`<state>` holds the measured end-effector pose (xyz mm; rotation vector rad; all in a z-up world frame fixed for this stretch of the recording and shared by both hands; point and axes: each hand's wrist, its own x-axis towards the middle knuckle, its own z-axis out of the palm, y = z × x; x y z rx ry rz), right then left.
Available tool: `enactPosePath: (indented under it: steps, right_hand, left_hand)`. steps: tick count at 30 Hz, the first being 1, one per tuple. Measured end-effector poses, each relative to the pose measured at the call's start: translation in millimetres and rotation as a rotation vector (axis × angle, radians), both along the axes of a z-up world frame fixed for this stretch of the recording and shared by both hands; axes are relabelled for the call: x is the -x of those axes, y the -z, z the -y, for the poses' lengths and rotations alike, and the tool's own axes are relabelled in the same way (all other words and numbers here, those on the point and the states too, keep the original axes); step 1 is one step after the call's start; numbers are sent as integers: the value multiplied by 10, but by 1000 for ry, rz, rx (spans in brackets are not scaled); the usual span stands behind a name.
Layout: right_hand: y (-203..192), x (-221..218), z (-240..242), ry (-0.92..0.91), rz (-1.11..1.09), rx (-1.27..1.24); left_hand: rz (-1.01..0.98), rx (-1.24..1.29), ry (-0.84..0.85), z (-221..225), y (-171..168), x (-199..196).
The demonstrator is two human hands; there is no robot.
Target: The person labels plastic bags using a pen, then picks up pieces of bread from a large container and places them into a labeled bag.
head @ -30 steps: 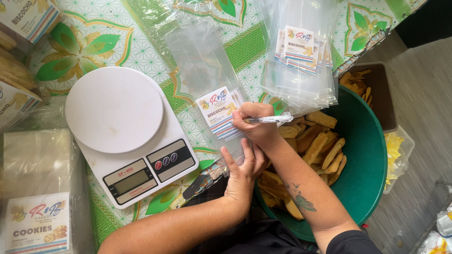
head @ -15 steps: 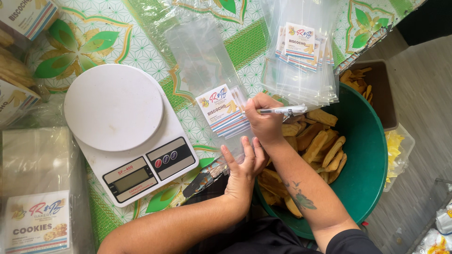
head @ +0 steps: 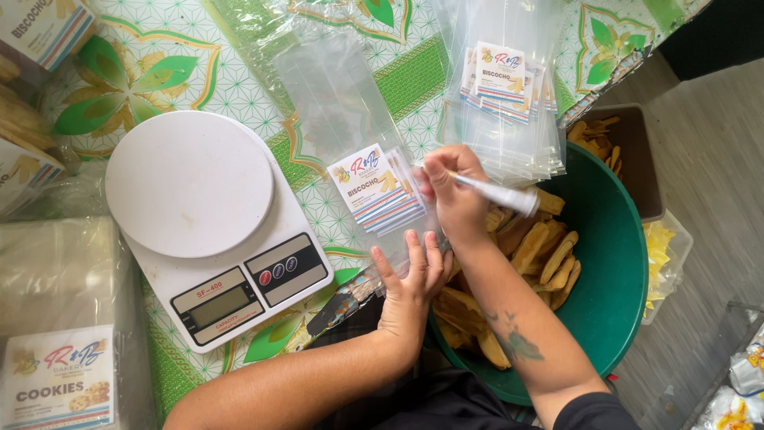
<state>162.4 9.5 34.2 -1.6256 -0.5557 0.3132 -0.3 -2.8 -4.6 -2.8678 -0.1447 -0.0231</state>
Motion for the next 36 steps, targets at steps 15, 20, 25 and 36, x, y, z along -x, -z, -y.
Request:
enactPosePath:
  steps: [15,20,25,36]
  right_hand:
    - [-41,82,16,-121,591,677]
    - [-194,-262,250,-92,388,167]
    - [-448,-1087,628,155,53,7]
    - [-107,-337,478,-197,197,-40]
  left_hand:
    - [-71,13,106,97,163,8]
    - [10,-5,37,7,0,13]
    - [-98,4,82,-40,-173,20]
    - [-102,-170,85,-106,-186,37]
